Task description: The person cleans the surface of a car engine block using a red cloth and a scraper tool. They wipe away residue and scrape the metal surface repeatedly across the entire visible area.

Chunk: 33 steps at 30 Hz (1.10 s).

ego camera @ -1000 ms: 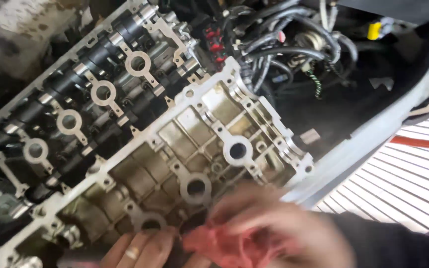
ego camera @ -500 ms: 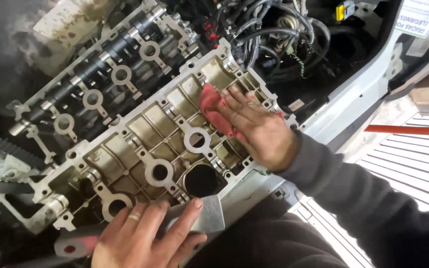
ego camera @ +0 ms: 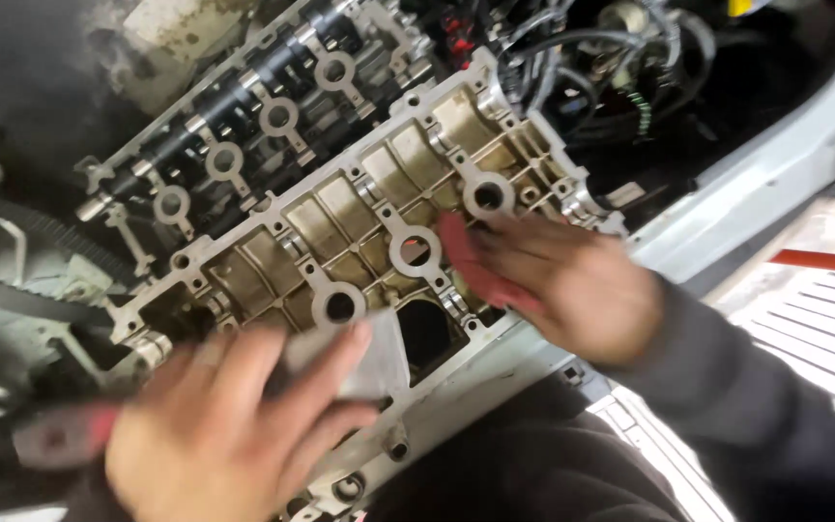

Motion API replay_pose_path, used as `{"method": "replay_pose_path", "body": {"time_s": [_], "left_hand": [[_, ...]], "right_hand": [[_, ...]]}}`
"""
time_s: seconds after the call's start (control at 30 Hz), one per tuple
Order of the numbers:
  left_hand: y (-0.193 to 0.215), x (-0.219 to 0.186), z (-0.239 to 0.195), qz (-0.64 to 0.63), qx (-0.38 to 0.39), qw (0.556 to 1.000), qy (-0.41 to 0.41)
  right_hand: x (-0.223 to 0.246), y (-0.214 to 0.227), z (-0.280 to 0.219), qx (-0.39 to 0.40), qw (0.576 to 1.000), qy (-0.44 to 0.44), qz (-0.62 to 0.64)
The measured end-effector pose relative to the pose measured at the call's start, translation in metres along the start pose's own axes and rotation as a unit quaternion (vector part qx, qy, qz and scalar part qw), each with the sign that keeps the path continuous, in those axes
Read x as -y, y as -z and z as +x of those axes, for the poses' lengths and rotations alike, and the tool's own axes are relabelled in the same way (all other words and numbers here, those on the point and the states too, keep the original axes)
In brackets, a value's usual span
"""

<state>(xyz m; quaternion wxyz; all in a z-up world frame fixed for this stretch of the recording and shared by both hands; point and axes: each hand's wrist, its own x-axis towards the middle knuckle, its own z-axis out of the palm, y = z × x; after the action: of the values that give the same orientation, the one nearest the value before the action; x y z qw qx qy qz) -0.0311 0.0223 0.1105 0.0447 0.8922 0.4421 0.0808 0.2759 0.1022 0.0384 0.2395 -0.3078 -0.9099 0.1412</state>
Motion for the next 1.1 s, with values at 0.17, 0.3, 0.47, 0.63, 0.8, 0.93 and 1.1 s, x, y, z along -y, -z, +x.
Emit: {"method": "replay_pose_path", "body": {"time_s": [0.17,0.3,0.47,0.63,0.8,0.93,1.1], "left_hand": [[-0.030,0.043,0.081,0.041,0.026,0.997,-0.055],[-0.070,0.067,0.153,0.032,0.129,0.986,-0.098],[-0.090,0.085,0.196,-0.042,0.230,0.967,-0.100],[-0.093,0.082,0.221,0.054,0.376,0.910,-0.166],[-0.099,0.080,0.226,0.026,0.376,0.899,-0.224],[-0.092,0.075,0.239,0.032,0.387,0.888,-0.246],[-0.099,0.077,0.233,0.001,0.358,0.891,-0.280]], "right_hand": [[-0.020,-0.011,-0.073,-0.002,0.989,-0.123,0.087],[-0.026,-0.032,-0.097,-0.145,0.971,-0.161,0.103],[-0.031,-0.070,-0.136,-0.214,0.960,-0.147,0.105],[-0.034,-0.074,-0.154,-0.185,0.969,-0.109,0.121],[-0.033,-0.075,-0.168,-0.152,0.972,-0.123,0.128],[-0.028,-0.075,-0.168,-0.154,0.971,-0.136,0.122],[-0.033,-0.078,-0.182,-0.139,0.974,-0.121,0.130]]}}
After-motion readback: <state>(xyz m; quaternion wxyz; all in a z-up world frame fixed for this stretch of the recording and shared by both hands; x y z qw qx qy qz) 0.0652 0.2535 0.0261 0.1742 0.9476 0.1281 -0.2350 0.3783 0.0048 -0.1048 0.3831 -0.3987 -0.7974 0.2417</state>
